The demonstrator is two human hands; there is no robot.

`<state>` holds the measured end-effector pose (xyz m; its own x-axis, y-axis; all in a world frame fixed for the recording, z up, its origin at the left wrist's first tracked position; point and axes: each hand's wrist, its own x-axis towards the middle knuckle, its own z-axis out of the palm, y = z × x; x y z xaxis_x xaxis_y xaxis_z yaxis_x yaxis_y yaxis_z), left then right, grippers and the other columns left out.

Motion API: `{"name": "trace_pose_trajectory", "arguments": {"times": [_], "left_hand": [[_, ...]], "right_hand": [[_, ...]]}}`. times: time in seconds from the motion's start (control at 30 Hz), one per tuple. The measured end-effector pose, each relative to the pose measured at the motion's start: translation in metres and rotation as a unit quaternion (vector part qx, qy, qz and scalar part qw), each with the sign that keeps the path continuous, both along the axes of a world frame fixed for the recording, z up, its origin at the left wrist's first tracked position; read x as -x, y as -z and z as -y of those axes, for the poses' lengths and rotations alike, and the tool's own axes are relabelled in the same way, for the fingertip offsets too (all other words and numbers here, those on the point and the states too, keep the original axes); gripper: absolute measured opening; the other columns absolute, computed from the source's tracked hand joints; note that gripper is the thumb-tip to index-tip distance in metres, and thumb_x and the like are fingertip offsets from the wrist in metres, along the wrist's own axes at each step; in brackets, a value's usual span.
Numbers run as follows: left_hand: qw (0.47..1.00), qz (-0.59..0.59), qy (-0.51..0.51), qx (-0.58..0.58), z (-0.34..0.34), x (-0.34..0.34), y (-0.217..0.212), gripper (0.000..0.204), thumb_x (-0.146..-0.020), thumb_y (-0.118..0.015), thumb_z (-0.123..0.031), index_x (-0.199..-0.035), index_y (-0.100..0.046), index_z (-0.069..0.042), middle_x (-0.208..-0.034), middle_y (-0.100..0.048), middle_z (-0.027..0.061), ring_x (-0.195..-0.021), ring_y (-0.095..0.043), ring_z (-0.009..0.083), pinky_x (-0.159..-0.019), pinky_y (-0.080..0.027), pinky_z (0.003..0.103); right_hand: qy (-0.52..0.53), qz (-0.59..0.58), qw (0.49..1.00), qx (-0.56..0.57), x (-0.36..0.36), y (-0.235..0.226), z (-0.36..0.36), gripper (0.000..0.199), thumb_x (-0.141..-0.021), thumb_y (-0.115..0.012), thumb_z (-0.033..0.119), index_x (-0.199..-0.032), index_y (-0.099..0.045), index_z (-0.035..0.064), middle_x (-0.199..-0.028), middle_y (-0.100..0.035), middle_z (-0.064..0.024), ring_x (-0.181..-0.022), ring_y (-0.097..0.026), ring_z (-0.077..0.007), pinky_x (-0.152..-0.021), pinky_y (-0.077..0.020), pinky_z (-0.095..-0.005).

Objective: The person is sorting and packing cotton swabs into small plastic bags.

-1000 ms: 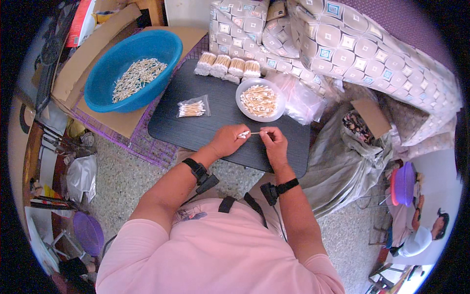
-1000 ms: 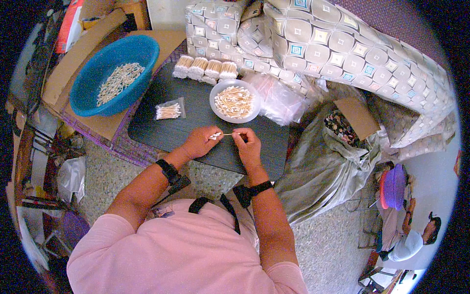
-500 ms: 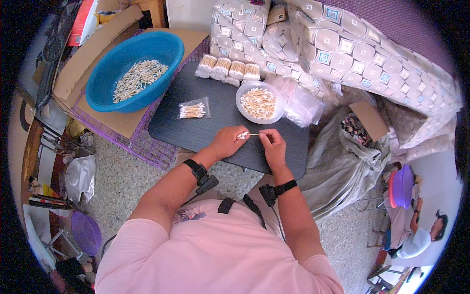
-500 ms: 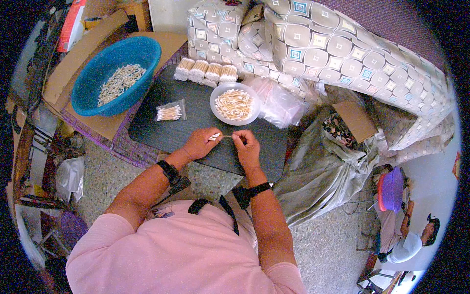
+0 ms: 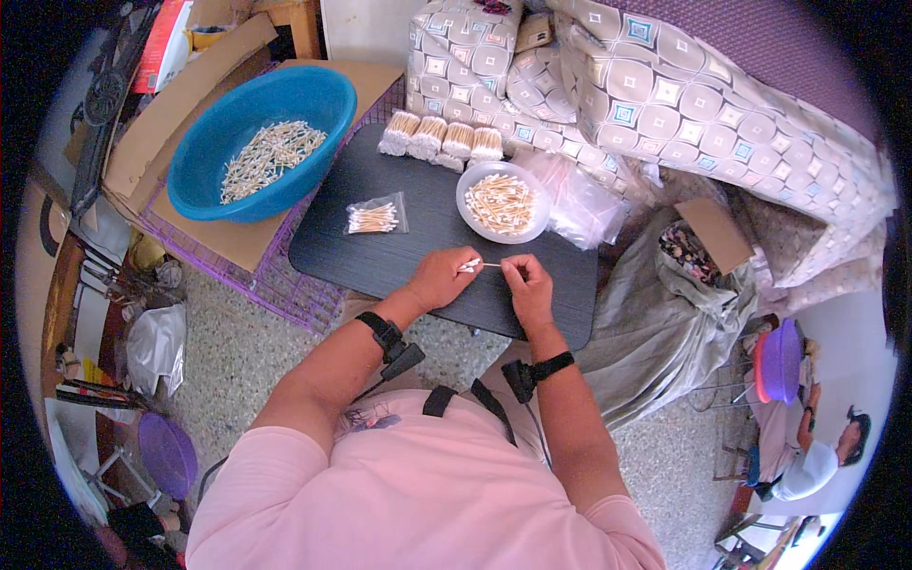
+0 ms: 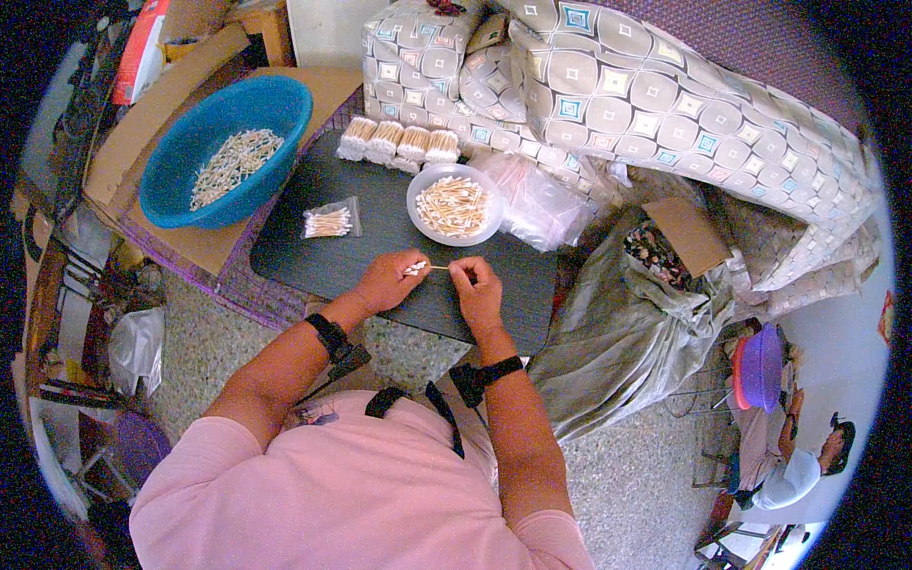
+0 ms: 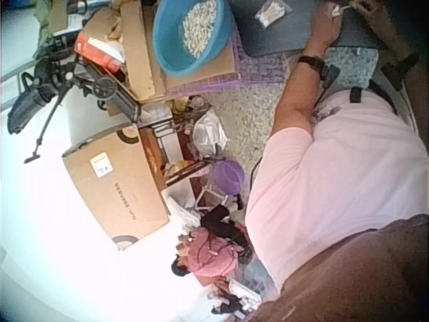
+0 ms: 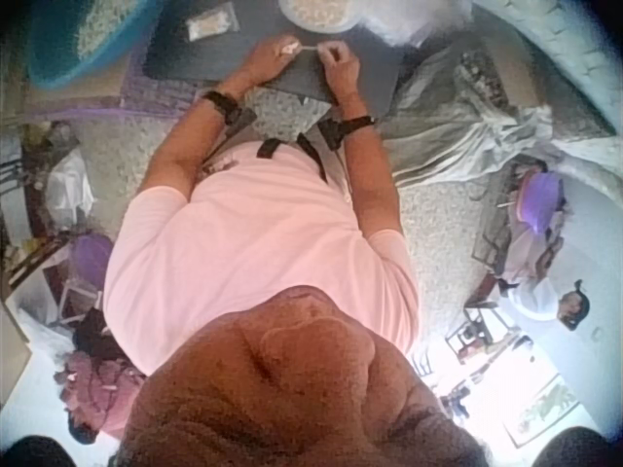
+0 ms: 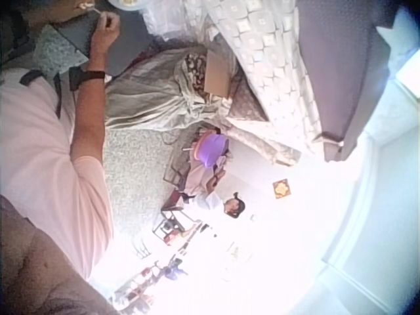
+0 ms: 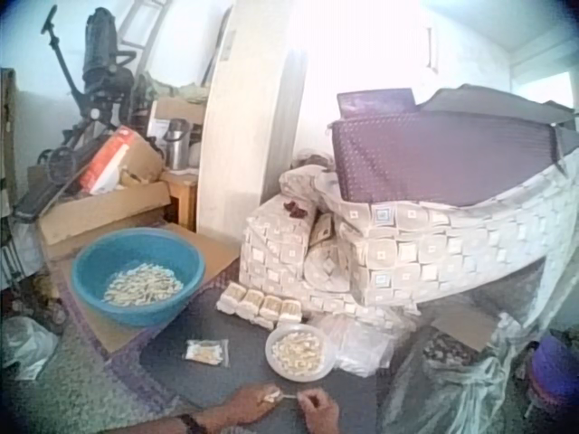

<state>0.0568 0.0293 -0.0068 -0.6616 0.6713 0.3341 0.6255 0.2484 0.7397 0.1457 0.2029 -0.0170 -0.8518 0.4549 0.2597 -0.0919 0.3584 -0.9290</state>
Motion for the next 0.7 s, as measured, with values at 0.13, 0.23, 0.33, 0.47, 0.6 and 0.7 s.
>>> {"name": "trace_pose_trajectory", "arguments": {"times": [0.13, 0.23, 0.33, 0.47, 0.6, 0.7], "left_hand": [[1.000, -0.006, 0.012, -0.001, 0.0009, -0.0001, -0.0015, 0.021, -0.089, -0.060, -0.026, -0.095, -0.061, -0.006, -0.085, -0.064, 0.0158, -0.080, -0.063, 0.0366, -0.070, -0.049, 0.044], [1.000, -0.016, 0.004, 0.020, 0.0002, -0.0002, -0.0004, 0.019, -0.088, -0.058, -0.026, -0.094, -0.060, -0.008, -0.086, -0.065, 0.0155, -0.081, -0.062, 0.0379, -0.069, -0.048, 0.046], [1.000, -0.021, -0.001, 0.015, 0.0000, -0.0003, 0.0004, 0.021, -0.089, -0.060, -0.026, -0.095, -0.061, -0.006, -0.085, -0.065, 0.0159, -0.080, -0.063, 0.0371, -0.069, -0.049, 0.044], [1.000, -0.023, 0.000, 0.017, -0.0007, -0.0010, -0.0004, 0.021, -0.089, -0.060, -0.027, -0.095, -0.061, -0.007, -0.085, -0.065, 0.0162, -0.080, -0.063, 0.0375, -0.069, -0.049, 0.044], [0.999, -0.034, 0.009, 0.015, 0.0022, 0.0000, 0.0020, 0.022, -0.089, -0.059, -0.028, -0.096, -0.060, -0.007, -0.085, -0.065, 0.0167, -0.080, -0.062, 0.0378, -0.068, -0.048, 0.045], [0.999, -0.035, 0.008, 0.019, 0.0012, -0.0008, 0.0012, 0.022, -0.089, -0.059, -0.028, -0.095, -0.060, -0.007, -0.085, -0.065, 0.0169, -0.080, -0.062, 0.0381, -0.068, -0.048, 0.045]], "right_hand": [[0.000, -0.009, 1.000, 0.000, 0.0006, 0.0014, -0.0005, 0.011, -0.085, -0.068, 0.013, -0.086, -0.064, 0.0033, -0.074, -0.063, -0.0015, -0.066, -0.056, -0.0092, -0.063, -0.0469, -0.0255], [-0.007, -0.007, 1.000, -0.015, 0.0008, 0.0018, -0.0013, 0.011, -0.085, -0.068, 0.013, -0.085, -0.063, 0.0033, -0.074, -0.063, -0.0012, -0.067, -0.056, -0.0088, -0.063, -0.0466, -0.0253], [-0.007, 0.000, 1.000, -0.006, 0.0012, 0.0013, -0.0013, 0.011, -0.084, -0.069, 0.013, -0.084, -0.063, 0.0034, -0.075, -0.063, -0.0011, -0.067, -0.056, -0.0088, -0.063, -0.0466, -0.0254], [0.001, 0.005, 1.000, -0.016, -0.0006, -0.0002, -0.0015, 0.012, -0.084, -0.070, 0.013, -0.083, -0.063, 0.0036, -0.075, -0.063, -0.0011, -0.068, -0.055, -0.0090, -0.064, -0.0465, -0.0255], [-0.012, 0.004, 1.000, -0.029, 0.0000, -0.0013, 0.0010, 0.013, -0.084, -0.070, 0.014, -0.084, -0.063, 0.0036, -0.076, -0.062, -0.0011, -0.068, -0.055, -0.0090, -0.064, -0.0465, -0.0253], [-0.012, 0.009, 0.999, -0.030, -0.0022, -0.0031, 0.0014, 0.013, -0.084, -0.070, 0.015, -0.084, -0.063, 0.0035, -0.076, -0.062, -0.0012, -0.068, -0.055, -0.0091, -0.064, -0.0466, -0.0254]]}}
